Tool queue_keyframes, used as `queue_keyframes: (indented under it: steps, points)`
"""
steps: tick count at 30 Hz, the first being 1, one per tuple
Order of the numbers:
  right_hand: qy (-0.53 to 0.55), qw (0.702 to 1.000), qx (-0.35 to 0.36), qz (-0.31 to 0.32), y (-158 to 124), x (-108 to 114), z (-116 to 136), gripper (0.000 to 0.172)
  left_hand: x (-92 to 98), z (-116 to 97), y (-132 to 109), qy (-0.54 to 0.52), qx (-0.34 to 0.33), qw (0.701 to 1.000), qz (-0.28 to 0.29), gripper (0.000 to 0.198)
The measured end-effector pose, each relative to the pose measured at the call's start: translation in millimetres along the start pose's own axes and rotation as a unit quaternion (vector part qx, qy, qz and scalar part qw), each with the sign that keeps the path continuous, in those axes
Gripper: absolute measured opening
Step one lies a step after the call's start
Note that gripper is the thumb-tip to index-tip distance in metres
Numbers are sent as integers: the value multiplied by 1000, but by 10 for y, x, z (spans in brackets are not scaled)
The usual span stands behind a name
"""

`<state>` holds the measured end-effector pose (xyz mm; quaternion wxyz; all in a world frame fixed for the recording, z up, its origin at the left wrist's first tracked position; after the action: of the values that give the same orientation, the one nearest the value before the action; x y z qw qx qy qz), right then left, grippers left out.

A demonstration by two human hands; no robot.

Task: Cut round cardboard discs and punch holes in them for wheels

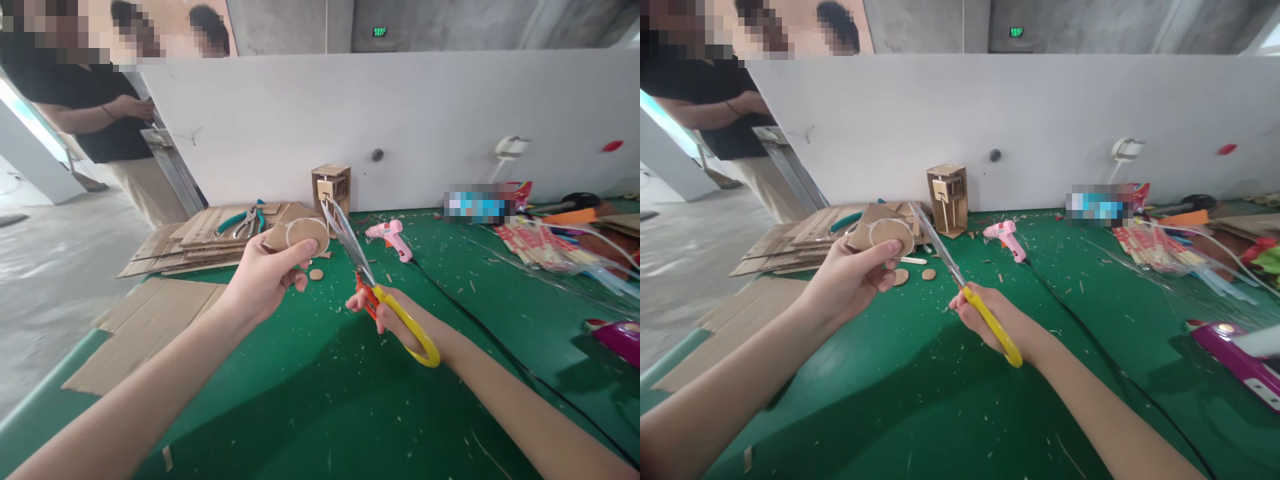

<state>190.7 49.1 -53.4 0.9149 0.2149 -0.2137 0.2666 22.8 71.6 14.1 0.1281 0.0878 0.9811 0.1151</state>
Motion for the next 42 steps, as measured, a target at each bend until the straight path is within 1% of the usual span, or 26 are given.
queue_keyframes:
  steps: [2,4,7,10,17,28,30,33,35,37,42]
  points:
    - [1,1000,-1,22,-9,-12,23,53,25,19,10,-8,8,1000,-4,13]
    - [-9,999,-2,39,-13,-32,54,53,12,34,11,-2,13,1000,13,12]
    - [-29,999,-5,37,-9,-44,86,55,-31,58,4,27,23,998,49,11]
    - [-32,999,-12,28,-4,-47,77,55,-55,80,2,47,31,996,64,16]
    - [-30,999,-16,11,7,-34,47,50,-51,-4,-19,48,-13,998,29,17]
    - [-77,997,1,3,39,-42,103,55,-89,-47,-43,111,-49,992,30,14]
    - [-91,996,-9,2,41,-43,94,55,-100,-64,-48,127,-59,990,31,13]
    - [-109,993,-45,-6,32,-34,37,52,-114,-86,-58,147,-71,986,34,13]
    - [-111,992,-63,-13,24,-28,-3,48,-112,-87,-64,153,-71,985,32,13]
    - [-114,991,-61,-23,23,-23,-13,46,-107,-81,-67,150,-68,986,29,13]
    - [-148,987,-44,-41,35,-17,0,49,-115,-60,-63,133,-58,989,34,13]
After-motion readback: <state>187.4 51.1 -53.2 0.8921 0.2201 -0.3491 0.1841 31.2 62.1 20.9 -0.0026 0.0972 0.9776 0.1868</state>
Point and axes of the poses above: each hand's wrist, its own y-axis towards the middle knuckle, its own x-axis out of the back of the hand, z = x × y, the point moved 8 cm from there along y, towards the middle knuckle, and after that the axes turned 1 degree about z, right-handed, at the moved point
